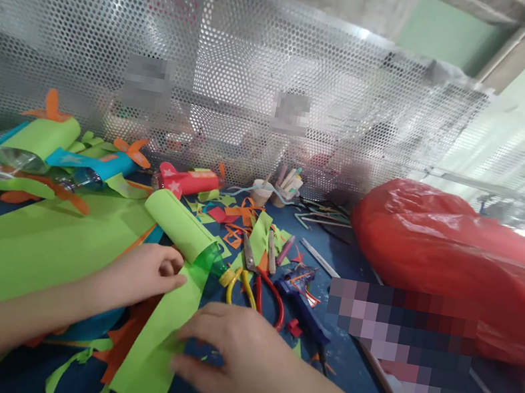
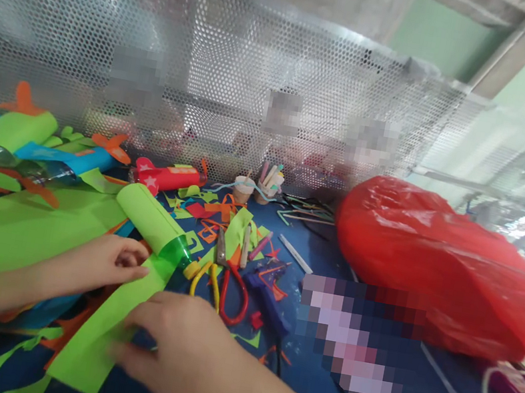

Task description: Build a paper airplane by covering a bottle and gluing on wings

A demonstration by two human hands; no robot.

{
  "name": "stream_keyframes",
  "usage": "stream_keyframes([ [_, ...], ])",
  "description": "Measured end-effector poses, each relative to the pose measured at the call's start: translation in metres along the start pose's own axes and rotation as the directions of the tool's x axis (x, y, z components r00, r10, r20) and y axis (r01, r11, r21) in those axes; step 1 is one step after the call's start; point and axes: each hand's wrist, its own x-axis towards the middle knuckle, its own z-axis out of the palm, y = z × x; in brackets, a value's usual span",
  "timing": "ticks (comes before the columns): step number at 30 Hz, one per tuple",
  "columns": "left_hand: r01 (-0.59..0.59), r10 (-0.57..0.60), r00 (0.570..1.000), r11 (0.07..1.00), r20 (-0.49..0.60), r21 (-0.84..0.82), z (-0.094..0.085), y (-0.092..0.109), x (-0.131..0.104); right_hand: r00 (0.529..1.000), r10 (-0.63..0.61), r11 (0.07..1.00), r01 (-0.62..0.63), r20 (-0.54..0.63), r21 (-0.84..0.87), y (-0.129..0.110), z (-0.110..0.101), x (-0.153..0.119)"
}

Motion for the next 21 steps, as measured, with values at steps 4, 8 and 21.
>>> stream_keyframes([
  [4,0.046,-0.041,0.998,0.993,0.042,-0.105,0.002,-0.002,-0.001,0.962,0.256,0.904,-0.273,-0.096,-0.327,0.017,-0.001,0.011],
  [8,0.107,-0.082,0.989,0.972,0.125,-0.21,0.0,0.003,-0.002,0.941,0.314,0.826,-0.337,-0.128,-0.452,0.031,-0.002,0.016],
  [21,0.248,0.032,0.903,0.777,0.429,-0.579,-0.005,0.014,-0.012,0.879,0.291,0.95,-0.313,-0.379,0.003,0.058,-0.005,0.019],
])
